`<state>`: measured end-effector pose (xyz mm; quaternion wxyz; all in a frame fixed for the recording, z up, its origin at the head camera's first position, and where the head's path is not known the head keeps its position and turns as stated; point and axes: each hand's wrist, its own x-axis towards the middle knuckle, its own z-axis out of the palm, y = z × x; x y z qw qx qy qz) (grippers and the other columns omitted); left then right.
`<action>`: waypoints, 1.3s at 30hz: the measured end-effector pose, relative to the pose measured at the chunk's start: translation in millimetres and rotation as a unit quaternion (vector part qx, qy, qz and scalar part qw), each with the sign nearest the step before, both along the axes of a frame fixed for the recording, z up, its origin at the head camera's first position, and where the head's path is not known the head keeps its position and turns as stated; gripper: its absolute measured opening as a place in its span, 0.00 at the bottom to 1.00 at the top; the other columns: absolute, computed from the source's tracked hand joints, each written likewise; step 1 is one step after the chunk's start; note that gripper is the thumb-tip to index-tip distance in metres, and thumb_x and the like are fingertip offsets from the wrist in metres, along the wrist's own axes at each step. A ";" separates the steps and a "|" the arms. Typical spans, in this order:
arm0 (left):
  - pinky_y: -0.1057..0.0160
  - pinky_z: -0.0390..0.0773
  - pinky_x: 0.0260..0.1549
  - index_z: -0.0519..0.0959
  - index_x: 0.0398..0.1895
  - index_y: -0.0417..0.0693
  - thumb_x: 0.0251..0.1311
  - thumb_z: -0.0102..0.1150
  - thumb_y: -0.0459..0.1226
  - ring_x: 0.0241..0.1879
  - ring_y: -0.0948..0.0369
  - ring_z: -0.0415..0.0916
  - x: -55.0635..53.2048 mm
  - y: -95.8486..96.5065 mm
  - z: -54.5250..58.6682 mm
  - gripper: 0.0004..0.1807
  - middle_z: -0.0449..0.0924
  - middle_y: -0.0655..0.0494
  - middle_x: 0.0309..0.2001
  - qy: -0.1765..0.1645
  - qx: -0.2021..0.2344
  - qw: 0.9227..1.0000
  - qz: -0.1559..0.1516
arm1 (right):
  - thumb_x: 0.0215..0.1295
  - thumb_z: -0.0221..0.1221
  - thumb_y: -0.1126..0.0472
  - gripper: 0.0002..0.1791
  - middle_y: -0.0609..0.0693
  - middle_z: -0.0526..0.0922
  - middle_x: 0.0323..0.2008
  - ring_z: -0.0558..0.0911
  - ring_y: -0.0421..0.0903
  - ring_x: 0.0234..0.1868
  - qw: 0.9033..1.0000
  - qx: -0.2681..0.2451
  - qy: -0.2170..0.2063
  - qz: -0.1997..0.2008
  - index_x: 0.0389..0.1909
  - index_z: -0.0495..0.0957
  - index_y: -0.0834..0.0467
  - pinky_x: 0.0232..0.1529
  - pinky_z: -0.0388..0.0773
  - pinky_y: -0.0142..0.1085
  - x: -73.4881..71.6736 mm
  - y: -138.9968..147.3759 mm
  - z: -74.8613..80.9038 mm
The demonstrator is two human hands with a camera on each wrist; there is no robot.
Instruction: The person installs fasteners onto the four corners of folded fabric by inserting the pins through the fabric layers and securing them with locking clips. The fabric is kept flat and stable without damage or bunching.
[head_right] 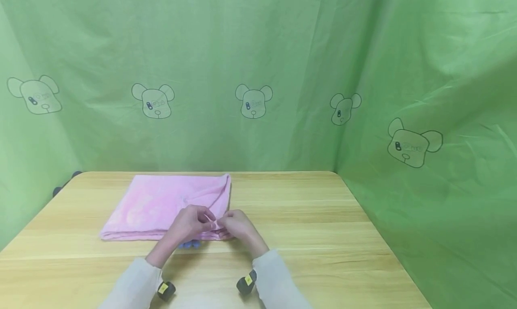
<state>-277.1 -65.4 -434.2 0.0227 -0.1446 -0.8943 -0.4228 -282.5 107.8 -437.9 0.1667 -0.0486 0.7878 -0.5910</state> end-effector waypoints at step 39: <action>0.63 0.74 0.25 0.80 0.24 0.45 0.55 0.69 0.33 0.21 0.60 0.73 21.4 -45.7 50.3 0.07 0.80 0.52 0.22 -0.124 -0.181 0.975 -0.027 | 0.61 0.62 0.67 0.04 0.51 0.81 0.26 0.81 0.43 0.28 0.998 0.046 0.026 -0.017 0.30 0.78 0.63 0.32 0.80 0.34 0.9 -0.3 -2.2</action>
